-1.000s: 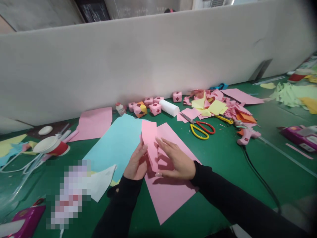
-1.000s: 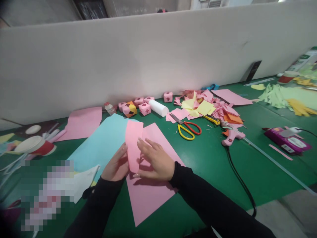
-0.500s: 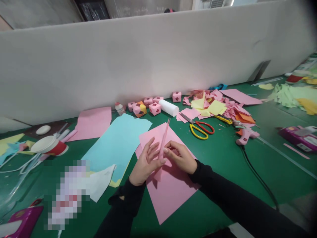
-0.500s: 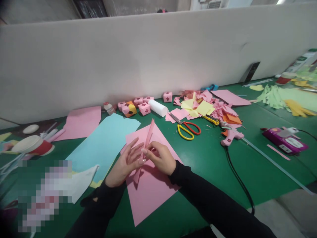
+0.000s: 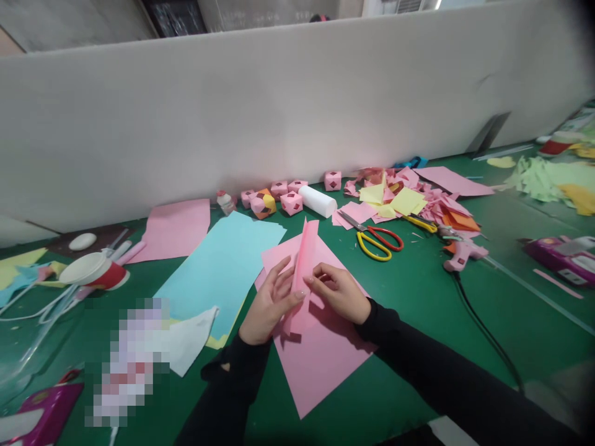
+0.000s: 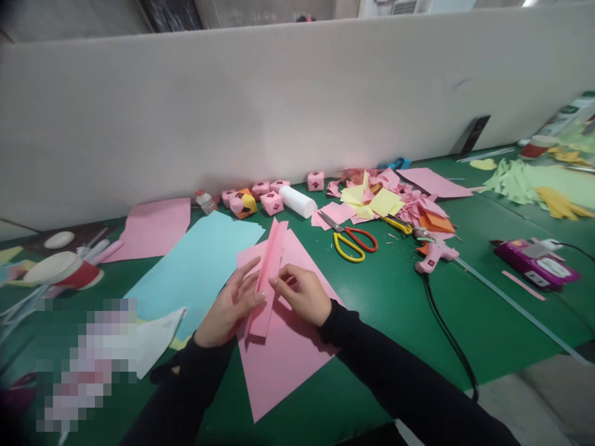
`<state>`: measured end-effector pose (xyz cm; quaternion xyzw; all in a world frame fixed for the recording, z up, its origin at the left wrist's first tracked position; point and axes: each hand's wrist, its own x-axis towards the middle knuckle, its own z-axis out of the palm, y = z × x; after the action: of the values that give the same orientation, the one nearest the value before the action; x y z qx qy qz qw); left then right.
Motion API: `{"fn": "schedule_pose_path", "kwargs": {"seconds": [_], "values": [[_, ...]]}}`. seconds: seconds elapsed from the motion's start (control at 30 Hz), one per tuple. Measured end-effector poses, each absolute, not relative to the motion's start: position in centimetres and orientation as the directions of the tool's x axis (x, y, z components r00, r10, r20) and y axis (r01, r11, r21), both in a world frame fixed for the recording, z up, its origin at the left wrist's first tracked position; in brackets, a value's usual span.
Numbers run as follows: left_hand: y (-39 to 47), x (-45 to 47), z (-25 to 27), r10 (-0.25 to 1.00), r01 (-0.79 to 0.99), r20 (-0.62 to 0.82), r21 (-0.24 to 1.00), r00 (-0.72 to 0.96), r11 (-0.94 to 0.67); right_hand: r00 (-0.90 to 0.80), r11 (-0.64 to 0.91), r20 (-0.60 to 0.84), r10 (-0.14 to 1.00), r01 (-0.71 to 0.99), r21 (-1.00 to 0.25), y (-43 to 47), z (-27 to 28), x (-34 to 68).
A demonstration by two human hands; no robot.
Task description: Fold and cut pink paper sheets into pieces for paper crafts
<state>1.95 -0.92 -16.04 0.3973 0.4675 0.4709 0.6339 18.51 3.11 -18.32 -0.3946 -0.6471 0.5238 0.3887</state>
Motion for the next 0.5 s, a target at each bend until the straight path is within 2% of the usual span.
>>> {"fn": "schedule_pose_path", "kwargs": {"seconds": [0.2,0.33,0.4,0.5], "values": [[-0.5,1.6,-15.9,0.968,-0.373,-0.247,0.903,-0.047,0.212,-0.255,0.073,0.035,0.966,0.141,-0.987,3.9,-18.6,19.0],[-0.3,1.4,-15.2,0.963,-0.460,-0.250,0.870,-0.097,0.179,-0.243,0.065,0.030,0.970,0.134,-0.989,4.4,-18.7,19.4],[-0.3,1.1,-15.0,0.965,-0.437,-0.249,0.879,-0.085,0.188,-0.256,0.060,0.019,0.966,0.153,-0.986,4.5,-18.7,19.6],[-0.2,0.3,-15.3,0.967,-0.286,-0.229,0.939,-0.112,0.189,-0.274,0.055,-0.002,0.962,0.203,-0.978,4.4,-18.4,19.7]]}}
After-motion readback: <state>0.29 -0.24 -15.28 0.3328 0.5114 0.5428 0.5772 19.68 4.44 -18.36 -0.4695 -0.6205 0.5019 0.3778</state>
